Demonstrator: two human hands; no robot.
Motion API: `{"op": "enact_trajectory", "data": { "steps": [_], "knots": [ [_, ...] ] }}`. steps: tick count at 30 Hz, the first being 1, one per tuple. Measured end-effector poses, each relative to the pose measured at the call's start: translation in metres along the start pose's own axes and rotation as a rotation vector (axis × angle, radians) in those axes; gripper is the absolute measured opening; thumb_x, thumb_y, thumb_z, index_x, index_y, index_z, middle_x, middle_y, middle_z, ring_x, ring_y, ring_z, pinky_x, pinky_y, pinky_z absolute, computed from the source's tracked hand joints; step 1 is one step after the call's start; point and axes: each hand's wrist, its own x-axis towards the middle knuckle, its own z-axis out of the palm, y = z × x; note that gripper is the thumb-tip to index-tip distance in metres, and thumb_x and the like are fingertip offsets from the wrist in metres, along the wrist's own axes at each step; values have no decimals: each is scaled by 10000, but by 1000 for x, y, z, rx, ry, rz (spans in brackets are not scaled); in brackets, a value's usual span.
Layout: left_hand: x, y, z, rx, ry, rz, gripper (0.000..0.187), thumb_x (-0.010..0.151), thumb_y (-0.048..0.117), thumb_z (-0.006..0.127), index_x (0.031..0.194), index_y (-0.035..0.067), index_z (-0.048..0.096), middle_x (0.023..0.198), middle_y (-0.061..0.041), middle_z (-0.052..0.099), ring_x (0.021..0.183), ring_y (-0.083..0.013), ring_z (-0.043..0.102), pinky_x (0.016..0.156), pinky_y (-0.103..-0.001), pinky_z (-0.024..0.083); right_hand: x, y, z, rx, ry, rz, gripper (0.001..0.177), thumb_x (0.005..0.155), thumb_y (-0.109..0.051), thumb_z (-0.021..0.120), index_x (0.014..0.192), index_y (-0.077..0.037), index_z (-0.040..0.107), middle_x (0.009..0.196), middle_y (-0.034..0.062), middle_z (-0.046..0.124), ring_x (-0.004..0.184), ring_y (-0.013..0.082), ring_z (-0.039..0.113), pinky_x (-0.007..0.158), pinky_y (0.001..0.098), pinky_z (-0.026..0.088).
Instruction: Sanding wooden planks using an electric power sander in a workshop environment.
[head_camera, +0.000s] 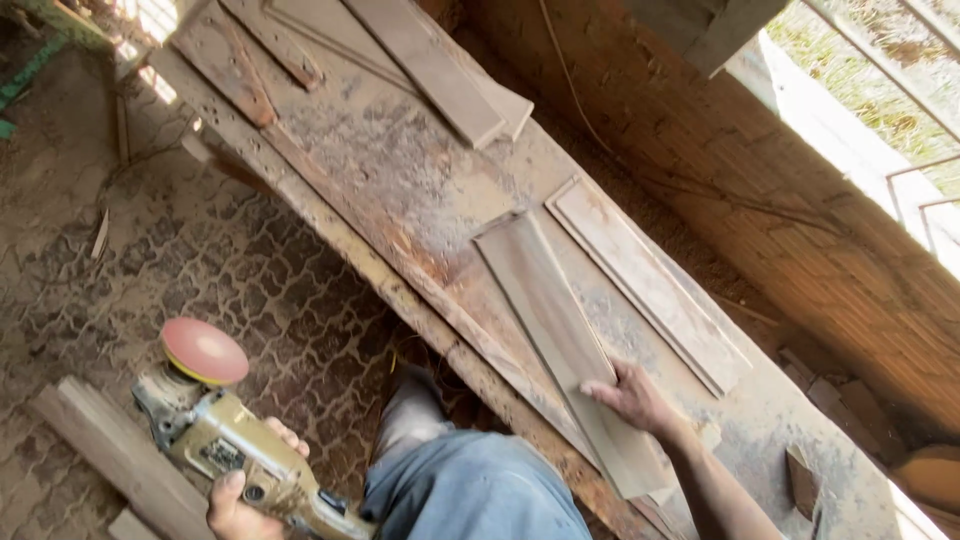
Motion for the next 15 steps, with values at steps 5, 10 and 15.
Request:
{"op": "enact_trajectory", "data": {
  "steps": [5,10,15],
  "knots": [
    [80,-6,-59,-120,-139,-195,848,811,280,759,1508,-40,399,1213,-217,542,1124,-346,593,1052,-548,475,29,14,27,-215,358,79,503,821,-509,760,896,-25,644,648,146,693,562,235,675,529,407,534],
    [150,25,-18,-91,33,-194,911,805,297,727,1585,4,360,1196,-214,551,1114,-323,586,1013,-528,479,160,-39,26,-388,396,269,533,876,-552,687,768,-47,553,612,166,638,540,258,629,525,425,511],
    [225,41,-128,28,-52,-511,884,703,330,685,1481,46,373,1216,-196,594,1116,-343,611,1007,-554,458,361,-117,10,-532,305,33,515,933,-592,686,856,-85,648,704,97,648,648,256,634,653,450,554]
  ]
}}
